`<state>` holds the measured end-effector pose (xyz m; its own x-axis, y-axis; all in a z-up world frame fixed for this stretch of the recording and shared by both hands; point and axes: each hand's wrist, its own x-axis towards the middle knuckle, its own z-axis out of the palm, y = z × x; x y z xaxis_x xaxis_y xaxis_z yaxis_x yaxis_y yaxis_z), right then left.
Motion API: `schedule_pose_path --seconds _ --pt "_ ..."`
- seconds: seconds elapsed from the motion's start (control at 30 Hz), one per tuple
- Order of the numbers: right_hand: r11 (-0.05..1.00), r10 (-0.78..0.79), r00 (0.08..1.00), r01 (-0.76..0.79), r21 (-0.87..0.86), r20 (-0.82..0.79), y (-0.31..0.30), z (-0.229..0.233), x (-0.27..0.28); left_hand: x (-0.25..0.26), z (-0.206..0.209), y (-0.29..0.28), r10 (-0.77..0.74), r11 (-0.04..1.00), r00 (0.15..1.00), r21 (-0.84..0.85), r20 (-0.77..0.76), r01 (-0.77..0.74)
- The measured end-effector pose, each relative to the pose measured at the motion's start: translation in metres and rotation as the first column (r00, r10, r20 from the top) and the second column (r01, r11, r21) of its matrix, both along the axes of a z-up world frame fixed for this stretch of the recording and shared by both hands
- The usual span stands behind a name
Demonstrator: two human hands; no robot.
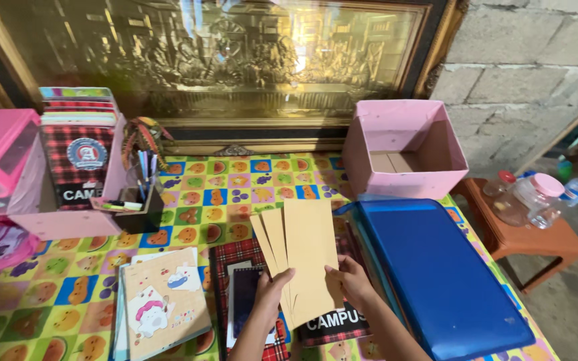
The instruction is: The person organizes stationery items on a table. They pick up various notebooks and folders, flip through their pages, and place them into a pink box. The person handles items one at a time, including a 'POCSI BEAR' notebook and several 'CAMPUS' branded notebooks.
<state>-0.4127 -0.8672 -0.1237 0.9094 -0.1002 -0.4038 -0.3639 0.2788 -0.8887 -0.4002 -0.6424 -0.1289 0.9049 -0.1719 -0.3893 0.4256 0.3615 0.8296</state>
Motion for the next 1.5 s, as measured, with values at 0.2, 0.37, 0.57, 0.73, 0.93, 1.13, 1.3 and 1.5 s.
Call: schedule_pose_path --seconds 0.2,0.37,0.57,0.73,0.93,1.13,1.3,1.5 --pt "0.937 0.16 0.98 -0.115 0.329 -0.114 0.029 -0.001 -0.007 -0.001 -0.024 0.021 0.09 0.992 0.995 -0.082 -0.034 -0.092" --pt "0.953 0.248 0.963 -0.223 0.205 -0.103 0.059 -0.022 0.003 0.001 -0.032 0.054 0.084 0.996 0.995 -0.004 -0.05 -0.085" --pt "0.875 0.447 0.894 -0.441 -0.202 -0.016 0.102 -0.054 0.018 -0.003 -0.045 0.092 0.194 0.968 0.974 0.138 0.115 -0.209" --pt "0.753 0.604 0.796 -0.585 -0.302 -0.035 0.132 -0.059 0.014 -0.006 -0.059 0.121 0.133 0.956 0.936 0.207 0.326 -0.208" --pt "0.476 0.388 0.868 -0.477 -0.739 -0.31 0.131 -0.081 0.017 -0.02 0.0 0.17 0.256 0.861 0.967 0.457 -0.005 -0.225" --pt "0.517 0.271 0.786 -0.606 -0.604 -0.556 0.175 -0.067 0.002 -0.004 -0.045 0.216 0.367 0.889 0.9 0.196 0.234 -0.414" --pt "0.279 0.143 0.799 -0.598 -0.751 -0.584 0.19 -0.079 0.003 -0.007 -0.045 0.227 0.361 0.877 0.928 0.304 0.097 -0.373" --pt "0.624 0.321 0.821 -0.559 -0.547 -0.472 0.166 -0.103 0.01 -0.01 -0.033 0.236 0.352 0.86 0.936 0.388 0.019 -0.331"
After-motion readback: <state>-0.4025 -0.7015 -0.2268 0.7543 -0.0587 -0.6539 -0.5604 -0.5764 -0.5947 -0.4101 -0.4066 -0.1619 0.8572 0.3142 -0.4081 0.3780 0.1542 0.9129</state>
